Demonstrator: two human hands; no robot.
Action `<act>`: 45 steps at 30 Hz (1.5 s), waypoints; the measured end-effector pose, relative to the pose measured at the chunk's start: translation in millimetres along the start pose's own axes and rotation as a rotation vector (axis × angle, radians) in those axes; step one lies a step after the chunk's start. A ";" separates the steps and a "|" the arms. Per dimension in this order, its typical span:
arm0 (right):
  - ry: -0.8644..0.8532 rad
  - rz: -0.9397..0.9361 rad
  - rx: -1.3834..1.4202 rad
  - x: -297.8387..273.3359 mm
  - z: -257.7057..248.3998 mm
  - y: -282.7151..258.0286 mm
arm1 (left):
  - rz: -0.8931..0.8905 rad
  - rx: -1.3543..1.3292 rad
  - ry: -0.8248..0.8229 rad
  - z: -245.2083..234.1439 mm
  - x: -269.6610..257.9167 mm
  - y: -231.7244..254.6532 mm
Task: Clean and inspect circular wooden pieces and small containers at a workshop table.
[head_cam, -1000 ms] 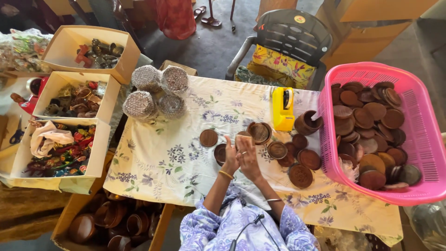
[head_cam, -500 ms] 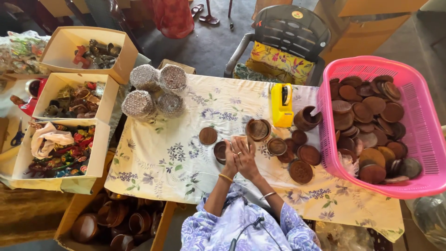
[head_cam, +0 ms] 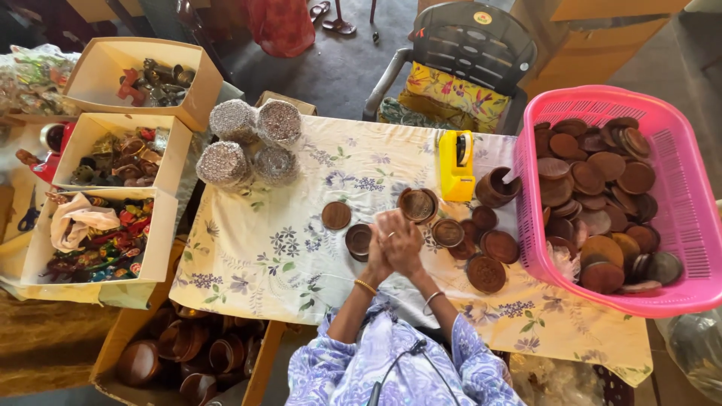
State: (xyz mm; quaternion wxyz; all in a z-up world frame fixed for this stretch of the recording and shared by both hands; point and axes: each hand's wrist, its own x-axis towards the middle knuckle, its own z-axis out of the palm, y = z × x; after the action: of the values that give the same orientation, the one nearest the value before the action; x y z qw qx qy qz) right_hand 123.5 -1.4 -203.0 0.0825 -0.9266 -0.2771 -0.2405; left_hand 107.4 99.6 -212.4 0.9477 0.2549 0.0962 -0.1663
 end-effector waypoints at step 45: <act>-0.453 0.634 1.513 -5.4 -34.2 41.0 | -0.261 0.335 0.115 -68.8 32.8 -15.4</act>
State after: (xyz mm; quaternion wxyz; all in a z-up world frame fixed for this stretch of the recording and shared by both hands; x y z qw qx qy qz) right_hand 128.6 -47.8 -176.7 0.6855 -0.6816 -0.1004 0.2353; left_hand 125.5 113.8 -286.7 0.8556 0.4031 0.1534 -0.2862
